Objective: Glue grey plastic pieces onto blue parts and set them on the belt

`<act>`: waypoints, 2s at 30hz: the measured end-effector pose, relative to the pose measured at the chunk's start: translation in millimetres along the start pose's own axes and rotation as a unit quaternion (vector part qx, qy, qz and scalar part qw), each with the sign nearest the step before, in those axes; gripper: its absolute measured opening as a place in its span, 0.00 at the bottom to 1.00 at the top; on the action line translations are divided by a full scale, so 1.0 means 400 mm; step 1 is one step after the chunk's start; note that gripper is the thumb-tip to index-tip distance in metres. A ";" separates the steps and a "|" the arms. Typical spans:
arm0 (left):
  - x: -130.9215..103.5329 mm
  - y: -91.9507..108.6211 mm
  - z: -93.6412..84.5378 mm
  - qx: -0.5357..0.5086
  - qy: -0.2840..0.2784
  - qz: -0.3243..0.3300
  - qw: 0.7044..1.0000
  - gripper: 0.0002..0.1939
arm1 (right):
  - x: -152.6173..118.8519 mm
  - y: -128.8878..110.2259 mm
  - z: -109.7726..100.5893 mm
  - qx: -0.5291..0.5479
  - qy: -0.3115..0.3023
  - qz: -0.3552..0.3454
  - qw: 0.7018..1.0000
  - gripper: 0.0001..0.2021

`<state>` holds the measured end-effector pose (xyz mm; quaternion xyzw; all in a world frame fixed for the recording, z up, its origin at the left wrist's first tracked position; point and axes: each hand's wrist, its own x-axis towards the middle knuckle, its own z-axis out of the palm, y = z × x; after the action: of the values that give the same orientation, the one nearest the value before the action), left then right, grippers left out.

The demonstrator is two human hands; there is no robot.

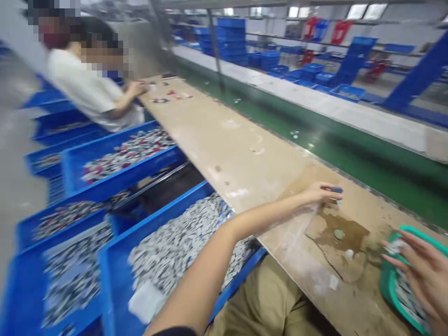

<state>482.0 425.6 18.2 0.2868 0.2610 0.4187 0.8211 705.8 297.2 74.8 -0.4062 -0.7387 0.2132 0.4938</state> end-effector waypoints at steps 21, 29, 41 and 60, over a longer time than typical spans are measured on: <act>0.093 -0.005 -0.040 0.068 -0.034 0.016 0.997 0.24 | -0.077 -0.031 0.039 0.167 0.073 0.324 0.928 0.09; 0.094 -0.017 -0.045 0.108 -0.080 0.006 0.991 0.26 | -0.052 -0.049 0.054 0.085 -0.047 0.340 0.935 0.15; 0.101 -0.030 -0.059 0.135 -0.138 0.034 0.981 0.21 | -0.066 -0.039 0.117 -0.291 -0.062 0.173 0.939 0.12; 0.084 -0.003 -0.026 0.179 -0.099 0.018 0.979 0.19 | -0.053 -0.066 0.142 -0.288 -0.129 0.132 0.940 0.13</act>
<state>493.0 455.5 3.9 0.4737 0.2437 0.3493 0.7709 648.0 269.6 57.8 -0.5940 -0.7656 0.1047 0.2237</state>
